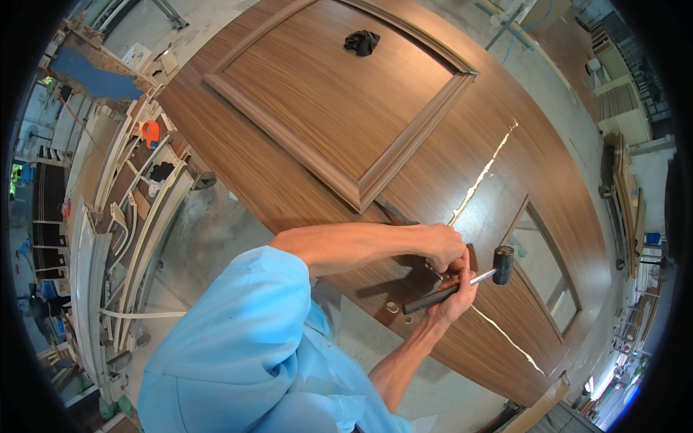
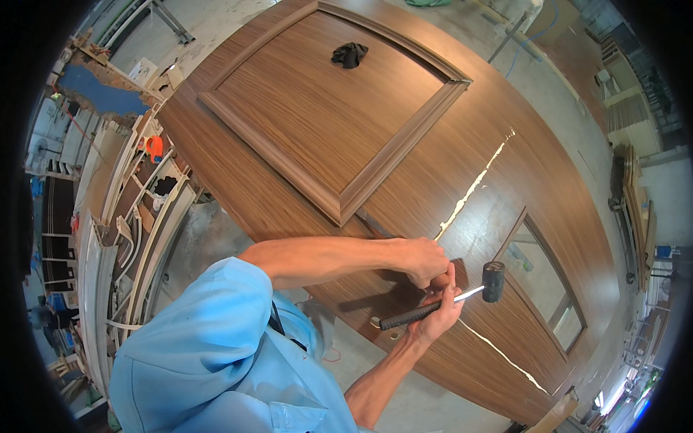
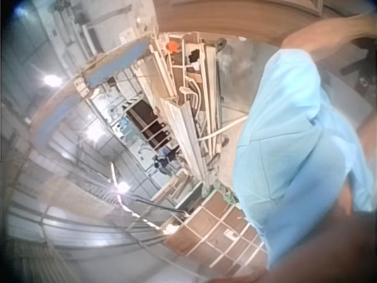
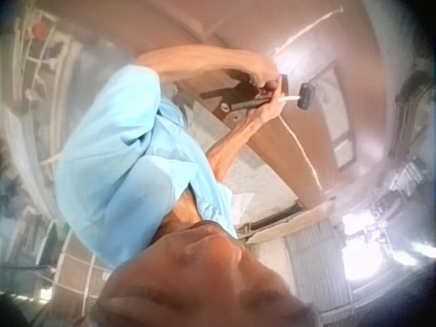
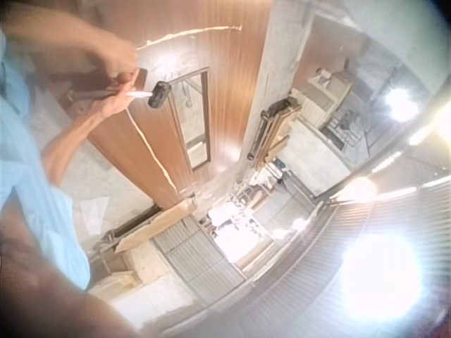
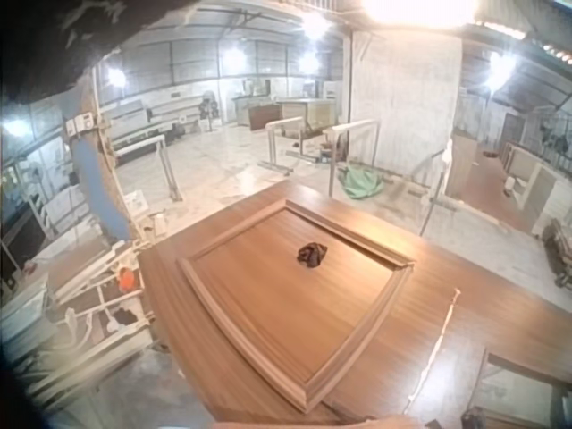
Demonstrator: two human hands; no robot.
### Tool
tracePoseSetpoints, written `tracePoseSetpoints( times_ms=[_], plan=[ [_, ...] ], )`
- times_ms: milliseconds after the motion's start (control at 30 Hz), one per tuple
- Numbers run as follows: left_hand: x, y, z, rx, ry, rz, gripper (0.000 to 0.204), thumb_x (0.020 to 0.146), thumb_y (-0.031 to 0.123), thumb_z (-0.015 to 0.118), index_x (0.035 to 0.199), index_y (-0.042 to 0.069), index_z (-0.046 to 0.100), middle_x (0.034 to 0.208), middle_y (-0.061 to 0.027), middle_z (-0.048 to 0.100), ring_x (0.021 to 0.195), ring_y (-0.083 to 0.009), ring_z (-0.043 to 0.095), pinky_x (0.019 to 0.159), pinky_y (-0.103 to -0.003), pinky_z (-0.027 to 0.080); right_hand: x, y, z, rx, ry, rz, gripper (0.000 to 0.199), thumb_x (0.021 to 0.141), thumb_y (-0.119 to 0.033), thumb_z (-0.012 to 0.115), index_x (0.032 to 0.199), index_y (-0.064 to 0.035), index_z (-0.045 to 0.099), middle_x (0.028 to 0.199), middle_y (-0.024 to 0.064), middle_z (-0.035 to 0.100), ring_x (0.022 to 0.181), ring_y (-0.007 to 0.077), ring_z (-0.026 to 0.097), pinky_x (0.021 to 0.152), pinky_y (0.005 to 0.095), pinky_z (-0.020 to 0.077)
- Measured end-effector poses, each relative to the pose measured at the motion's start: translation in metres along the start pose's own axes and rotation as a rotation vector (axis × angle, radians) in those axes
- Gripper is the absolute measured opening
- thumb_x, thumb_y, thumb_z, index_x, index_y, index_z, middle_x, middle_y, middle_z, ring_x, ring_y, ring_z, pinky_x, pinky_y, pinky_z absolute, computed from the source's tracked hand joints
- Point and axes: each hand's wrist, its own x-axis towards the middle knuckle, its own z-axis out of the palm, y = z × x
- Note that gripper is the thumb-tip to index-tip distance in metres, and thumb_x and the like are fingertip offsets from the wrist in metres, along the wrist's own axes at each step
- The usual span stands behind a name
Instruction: The person uses a rubber mallet and chisel to remove a wooden frame from a door panel. They then place the frame pieces on a nearby table and later scrape excess adhesive from the door surface with a small tool.
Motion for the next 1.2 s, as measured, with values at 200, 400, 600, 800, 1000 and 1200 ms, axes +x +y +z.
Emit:
tracePoseSetpoints(
  times_ms=[200, 400, 600, 800, 1000, 1200],
  plan=[
    [-0.006, 0.003, -0.007, -0.026, 0.045, 0.028, 0.025, 0.073, 0.019, 0.075, 0.093, 0.005, 0.076, 0.089, -0.0204, 0.074, 0.090, -0.0370, 0.072, 0.078, -0.046, 0.059, -0.005, -0.012, 0.018, 0.000, -0.008, -0.031, 0.010, 0.104, -0.007, 0.050, 0.103, 0.0019, 0.046, 0.146, 0.0345, 0.047, 0.109, 0.0217, 0.061, 0.099, 0.0386, 0.0504],
    [-0.009, 0.003, -0.011, -0.025, 0.060, 0.033, 0.021, 0.071, 0.017, 0.074, 0.086, 0.003, 0.075, 0.085, -0.0209, 0.074, 0.086, -0.0376, 0.073, 0.074, -0.046, 0.059, -0.007, -0.019, 0.028, 0.001, -0.048, -0.069, 0.011, 0.103, -0.008, 0.052, 0.098, 0.0010, 0.046, 0.145, 0.0334, 0.049, 0.115, 0.0259, 0.062, 0.102, 0.0405, 0.0501],
    [-0.009, 0.003, -0.015, -0.036, 0.035, 0.046, 0.020, 0.070, 0.013, 0.072, 0.084, -0.001, 0.075, 0.082, -0.0218, 0.073, 0.083, -0.0383, 0.073, 0.072, -0.046, 0.059, -0.003, -0.022, 0.028, -0.040, -0.045, -0.066, 0.012, 0.104, -0.008, 0.051, 0.100, 0.0017, 0.046, 0.146, 0.0381, 0.044, 0.120, 0.0284, 0.060, 0.105, 0.0424, 0.0491],
    [-0.010, 0.006, -0.023, -0.028, 0.002, 0.042, 0.032, 0.073, 0.015, 0.070, 0.104, 0.013, 0.075, 0.090, -0.0176, 0.075, 0.088, -0.0361, 0.072, 0.078, -0.043, 0.059, -0.008, -0.032, 0.038, -0.074, -0.005, -0.037, 0.014, 0.103, -0.010, 0.052, 0.096, 0.0022, 0.047, 0.146, 0.0400, 0.042, 0.117, 0.0248, 0.060, 0.106, 0.0425, 0.0479],
    [-0.012, 0.002, -0.015, -0.024, 0.115, 0.091, 0.016, 0.072, 0.012, 0.071, 0.087, 0.005, 0.073, 0.077, -0.0196, 0.071, 0.077, -0.0391, 0.071, 0.067, -0.046, 0.058, -0.005, -0.029, 0.038, -0.077, -0.028, -0.063, 0.013, 0.102, -0.008, 0.054, 0.098, 0.0022, 0.048, 0.144, 0.0371, 0.045, 0.107, 0.0202, 0.059, 0.102, 0.0387, 0.0483],
    [-0.024, -0.001, 0.046, 0.204, 0.575, 0.207, 0.019, 0.077, 0.019, 0.074, 0.093, 0.012, 0.066, 0.067, -0.0058, 0.064, 0.063, -0.0275, 0.065, 0.056, -0.040, 0.048, -0.021, -0.006, 0.011, -0.196, 0.052, -0.045, 0.013, 0.100, -0.003, 0.055, 0.093, -0.0052, 0.044, 0.136, 0.0306, 0.057, 0.077, 0.0076, 0.050, 0.075, 0.0240, 0.0474]
  ],
)
